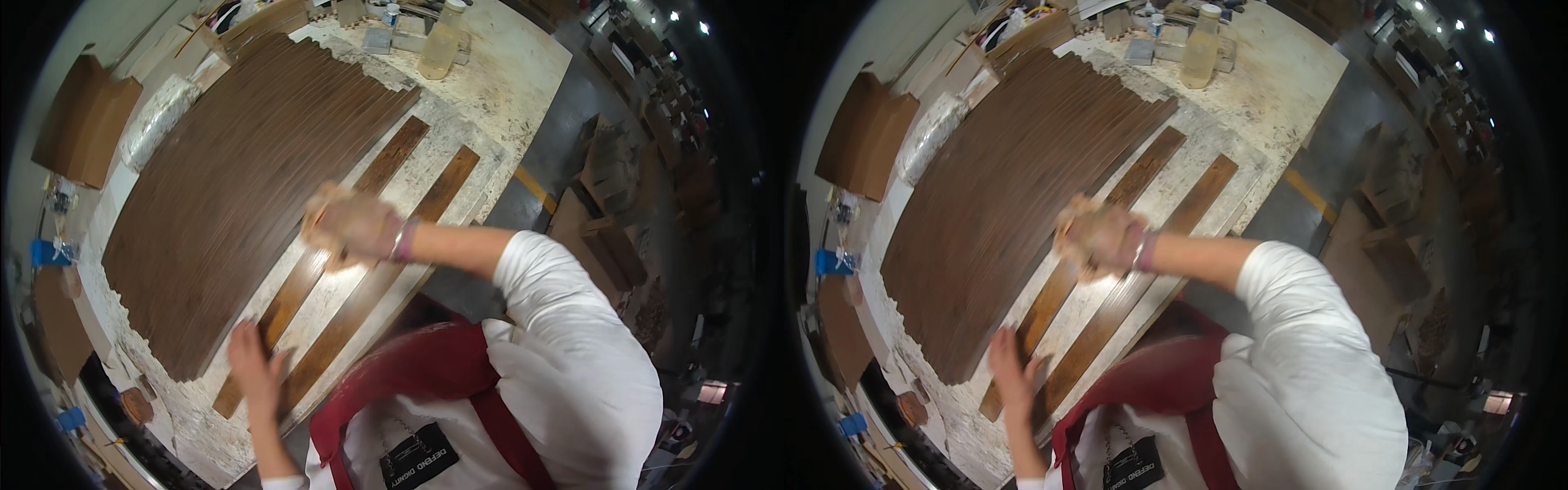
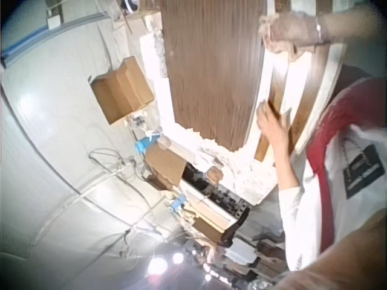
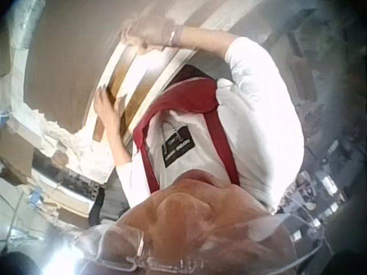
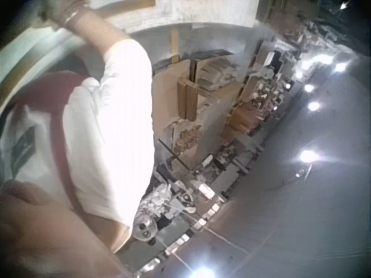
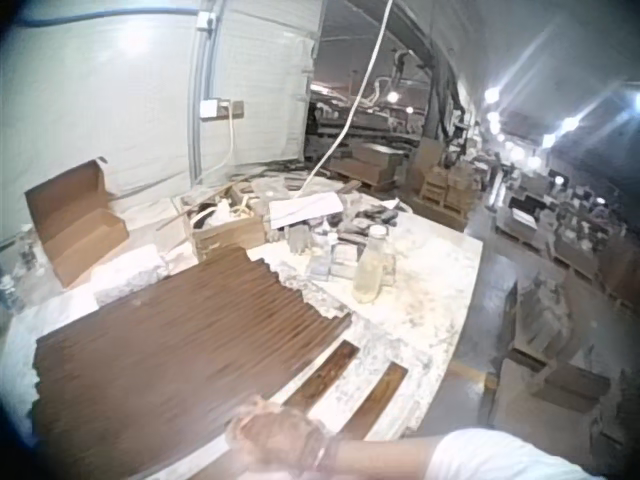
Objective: The person uses a small block to polish or sand the surface of several wooden planks, then applies a liquid from a bottle onto a cloth and wipes the surface of a wooden strip.
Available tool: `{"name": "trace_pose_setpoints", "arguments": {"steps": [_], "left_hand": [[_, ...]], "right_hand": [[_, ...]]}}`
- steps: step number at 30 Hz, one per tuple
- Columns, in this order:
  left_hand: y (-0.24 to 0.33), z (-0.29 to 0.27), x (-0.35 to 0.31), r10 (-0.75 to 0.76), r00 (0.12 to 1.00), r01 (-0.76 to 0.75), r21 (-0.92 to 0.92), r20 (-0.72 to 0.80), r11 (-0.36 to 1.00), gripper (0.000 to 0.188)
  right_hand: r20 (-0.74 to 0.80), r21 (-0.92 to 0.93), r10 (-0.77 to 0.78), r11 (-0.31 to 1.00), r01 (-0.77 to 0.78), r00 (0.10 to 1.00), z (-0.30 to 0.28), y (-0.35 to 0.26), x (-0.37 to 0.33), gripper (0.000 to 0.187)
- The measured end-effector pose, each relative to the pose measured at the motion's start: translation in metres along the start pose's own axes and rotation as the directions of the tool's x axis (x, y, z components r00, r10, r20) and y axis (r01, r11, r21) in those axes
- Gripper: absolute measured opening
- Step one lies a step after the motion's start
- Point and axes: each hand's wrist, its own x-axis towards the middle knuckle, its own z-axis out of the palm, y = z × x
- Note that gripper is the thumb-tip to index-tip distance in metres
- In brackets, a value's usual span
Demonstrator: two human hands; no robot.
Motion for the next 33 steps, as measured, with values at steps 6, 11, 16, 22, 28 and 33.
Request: {"name": "trace_pose_setpoints", "arguments": {"steps": [6,11,16,22,28,33], "left_hand": [[0.034,0.059,0.047,-0.066,0.997,0.068,0.051,-0.043,0.996,0.063],[0.039,0.041,0.058,-0.024,0.999,0.021,-0.095,-0.024,0.995,0.056],[0.074,0.010,0.037,-0.028,1.000,0.029,-0.116,0.006,0.993,0.054],[0.102,0.044,0.002,0.029,0.997,-0.017,-0.185,0.065,0.983,0.058],[0.099,0.057,0.005,0.091,0.995,-0.084,-0.154,0.040,0.985,0.064],[0.107,0.054,0.011,0.017,0.994,0.003,-0.184,0.108,0.983,0.067]], "right_hand": [[-0.013,-0.106,0.061,0.992,-0.062,0.998,-0.053,0.121,-0.018,0.065],[-0.168,0.126,0.730,0.682,-0.720,0.662,-0.109,0.228,-0.053,0.043],[-0.293,0.491,0.805,0.590,-0.641,0.516,-0.126,0.287,-0.102,0.035],[-0.345,0.657,0.619,0.696,-0.289,0.705,-0.106,0.305,-0.142,0.039],[-0.466,0.029,0.573,0.771,-0.636,0.674,-0.172,0.258,-0.149,0.043],[-0.515,0.118,0.750,0.542,-0.832,0.415,-0.227,0.252,-0.176,0.028]]}}
